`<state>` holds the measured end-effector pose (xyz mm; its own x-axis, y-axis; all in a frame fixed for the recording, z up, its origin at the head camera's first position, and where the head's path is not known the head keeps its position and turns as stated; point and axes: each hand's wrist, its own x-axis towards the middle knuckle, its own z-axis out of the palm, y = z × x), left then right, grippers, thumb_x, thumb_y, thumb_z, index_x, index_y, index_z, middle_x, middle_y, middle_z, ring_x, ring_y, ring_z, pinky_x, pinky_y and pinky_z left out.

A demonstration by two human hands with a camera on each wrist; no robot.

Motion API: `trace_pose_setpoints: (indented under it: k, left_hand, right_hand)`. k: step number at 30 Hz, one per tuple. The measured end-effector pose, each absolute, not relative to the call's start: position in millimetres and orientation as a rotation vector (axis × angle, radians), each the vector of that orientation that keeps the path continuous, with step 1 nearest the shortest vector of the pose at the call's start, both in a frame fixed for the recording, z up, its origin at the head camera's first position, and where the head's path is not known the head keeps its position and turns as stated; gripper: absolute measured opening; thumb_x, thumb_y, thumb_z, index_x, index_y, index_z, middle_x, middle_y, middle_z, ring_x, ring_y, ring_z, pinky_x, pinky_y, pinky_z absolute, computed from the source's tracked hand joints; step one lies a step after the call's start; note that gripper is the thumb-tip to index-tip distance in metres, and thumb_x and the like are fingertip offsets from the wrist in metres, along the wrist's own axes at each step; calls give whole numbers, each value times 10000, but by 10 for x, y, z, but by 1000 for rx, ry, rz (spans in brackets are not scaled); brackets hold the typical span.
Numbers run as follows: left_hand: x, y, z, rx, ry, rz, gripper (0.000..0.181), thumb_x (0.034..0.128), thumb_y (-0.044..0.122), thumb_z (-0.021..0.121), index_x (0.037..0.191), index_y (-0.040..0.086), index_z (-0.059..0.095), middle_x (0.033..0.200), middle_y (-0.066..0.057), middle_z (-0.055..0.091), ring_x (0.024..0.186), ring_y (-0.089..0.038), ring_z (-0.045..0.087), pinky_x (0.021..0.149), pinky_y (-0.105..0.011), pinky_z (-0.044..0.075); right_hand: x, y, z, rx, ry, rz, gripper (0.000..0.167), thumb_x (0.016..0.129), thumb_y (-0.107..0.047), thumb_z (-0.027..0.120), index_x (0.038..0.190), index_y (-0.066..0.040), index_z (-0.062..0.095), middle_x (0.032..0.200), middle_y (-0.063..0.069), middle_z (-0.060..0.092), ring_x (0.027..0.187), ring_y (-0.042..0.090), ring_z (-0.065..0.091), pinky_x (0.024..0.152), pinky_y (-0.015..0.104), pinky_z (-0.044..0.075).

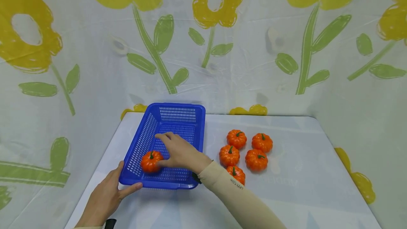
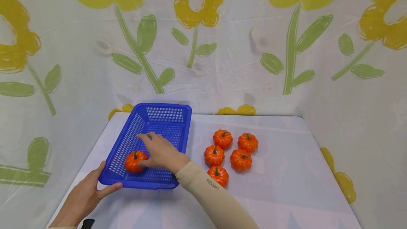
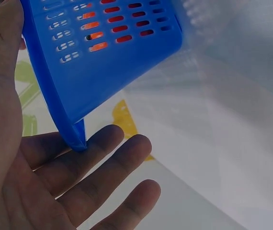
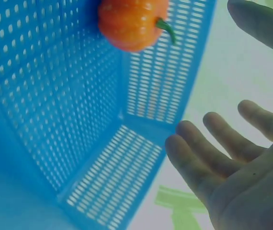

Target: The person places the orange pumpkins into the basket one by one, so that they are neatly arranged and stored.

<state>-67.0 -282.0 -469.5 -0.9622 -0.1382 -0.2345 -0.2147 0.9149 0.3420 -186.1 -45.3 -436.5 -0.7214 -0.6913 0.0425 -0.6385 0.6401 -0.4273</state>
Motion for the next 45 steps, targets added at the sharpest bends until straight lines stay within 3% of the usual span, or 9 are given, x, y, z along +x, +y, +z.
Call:
trace_pose_setpoints:
  k: [9, 15, 24, 33, 45]
  left_hand:
    - [-658, -2835, -4696, -265, 2880, 532, 1329, 749, 873, 565, 1573, -83, 146, 1477, -420, 336, 1278, -601, 419, 992, -721, 402]
    - [-684, -2827, -4699, -253, 2905, 524, 1330, 746, 874, 565, 1571, -84, 156, 1471, -420, 345, 1279, -599, 421, 1000, -717, 398]
    - [-699, -2848, -4696, -251, 2894, 526, 1324, 753, 870, 564, 1569, -91, 158, 1475, -423, 336, 1281, -603, 414, 1000, -723, 391]
    - [-705, -2833, -4708, -249, 2872, 525, 1330, 751, 883, 545, 1578, -75, 134, 1473, -420, 342, 1271, -599, 428, 998, -723, 397]
    - [-706, -2856, -4718, -244, 2818, 499, 1363, 745, 896, 541, 1579, -76, 75, 1481, -421, 317, 1259, -609, 430, 963, -729, 421]
  right_hand:
    - [-1714, 102, -4387, -1137, 2868, -790, 860, 853, -506, 785, 1558, -235, 373, 1517, 27, 457, 1351, 217, 487, 1083, 410, 472]
    - [-1586, 540, -4440, -996, 2875, -880, 871, 844, -519, 790, 1562, -271, 363, 1560, 14, 405, 1390, 229, 443, 1078, 459, 473]
    - [-1347, 1128, -4650, -819, 2994, -965, 844, 813, -502, 826, 1522, -254, 439, 1530, -27, 445, 1374, 193, 460, 1067, 469, 483]
    - [-1169, 1640, -4870, -707, 3079, -1026, 846, 797, -442, 865, 1496, -168, 473, 1499, -12, 457, 1301, 218, 523, 1009, 489, 525]
    - [-873, 1738, -5226, -375, 2971, -926, 903, 740, -561, 865, 1487, -223, 487, 1494, -3, 464, 1371, 244, 468, 1062, 534, 471]
